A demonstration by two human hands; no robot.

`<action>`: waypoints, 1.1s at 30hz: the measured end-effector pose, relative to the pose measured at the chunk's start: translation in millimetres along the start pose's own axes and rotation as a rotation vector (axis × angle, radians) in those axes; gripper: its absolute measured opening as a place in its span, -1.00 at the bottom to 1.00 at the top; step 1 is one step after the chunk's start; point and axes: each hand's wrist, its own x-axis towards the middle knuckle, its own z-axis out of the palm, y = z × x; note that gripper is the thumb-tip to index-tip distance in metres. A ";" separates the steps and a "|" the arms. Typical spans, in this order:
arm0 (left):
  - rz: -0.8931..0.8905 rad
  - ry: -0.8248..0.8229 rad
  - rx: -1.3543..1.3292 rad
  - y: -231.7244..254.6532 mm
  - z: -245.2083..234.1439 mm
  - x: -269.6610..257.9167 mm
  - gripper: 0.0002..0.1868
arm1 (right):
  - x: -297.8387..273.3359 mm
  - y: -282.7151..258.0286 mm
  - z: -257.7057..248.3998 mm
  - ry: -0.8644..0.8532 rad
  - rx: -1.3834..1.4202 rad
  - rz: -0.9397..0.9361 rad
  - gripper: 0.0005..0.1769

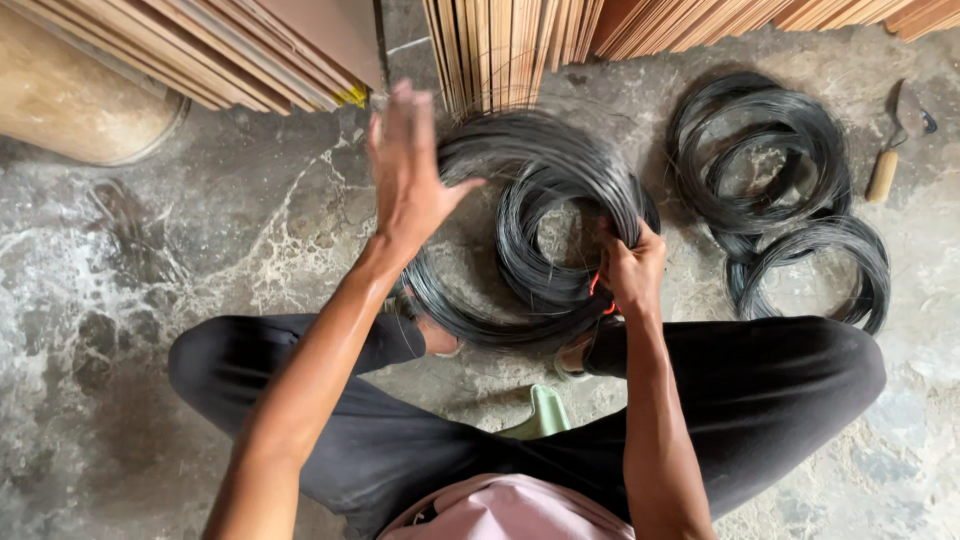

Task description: The person sits on a small stool and uses red-handled scissors to cut a thin wire from a large coil of dark wire. They then untangle the wire, straighten it, and tie it around the coil to secure it.

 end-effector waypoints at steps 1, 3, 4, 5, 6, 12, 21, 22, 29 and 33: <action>0.123 -0.091 0.026 13.1 -8.8 10.3 0.39 | -1.9 2.7 -0.4 -0.038 -0.026 0.028 -0.71; 0.249 -0.178 0.050 21.4 -1.4 18.2 0.42 | -5.4 8.2 -0.7 -0.076 -0.053 0.053 -0.70; 0.328 -0.176 0.085 15.7 14.2 15.7 0.57 | -6.0 11.0 0.7 -0.106 -0.041 0.040 -0.77; 0.408 -0.173 0.119 9.9 29.8 13.4 0.73 | -6.6 13.9 2.1 -0.136 -0.030 0.028 -0.82; 0.405 -0.176 0.121 9.2 32.9 11.0 0.73 | -11.2 10.5 3.2 -0.138 -0.030 0.031 -0.82; 0.333 -0.240 -0.024 17.9 29.9 19.4 0.49 | -11.5 10.7 2.1 -0.115 0.064 0.080 -0.70; 0.276 -0.275 -0.017 16.8 42.0 24.5 0.00 | -3.6 13.6 -2.4 -0.175 0.136 0.087 -0.65; 0.302 -0.320 0.037 15.4 44.4 23.8 0.05 | -2.5 16.5 -3.2 -0.139 0.079 0.087 -0.73; 0.417 -0.360 0.084 14.1 46.5 14.4 -0.23 | 1.5 6.5 -0.2 0.019 -0.181 -0.122 -0.45; 0.455 -0.392 0.054 30.1 27.7 19.4 -0.19 | 8.5 16.4 -9.7 0.028 -0.205 -0.400 -0.18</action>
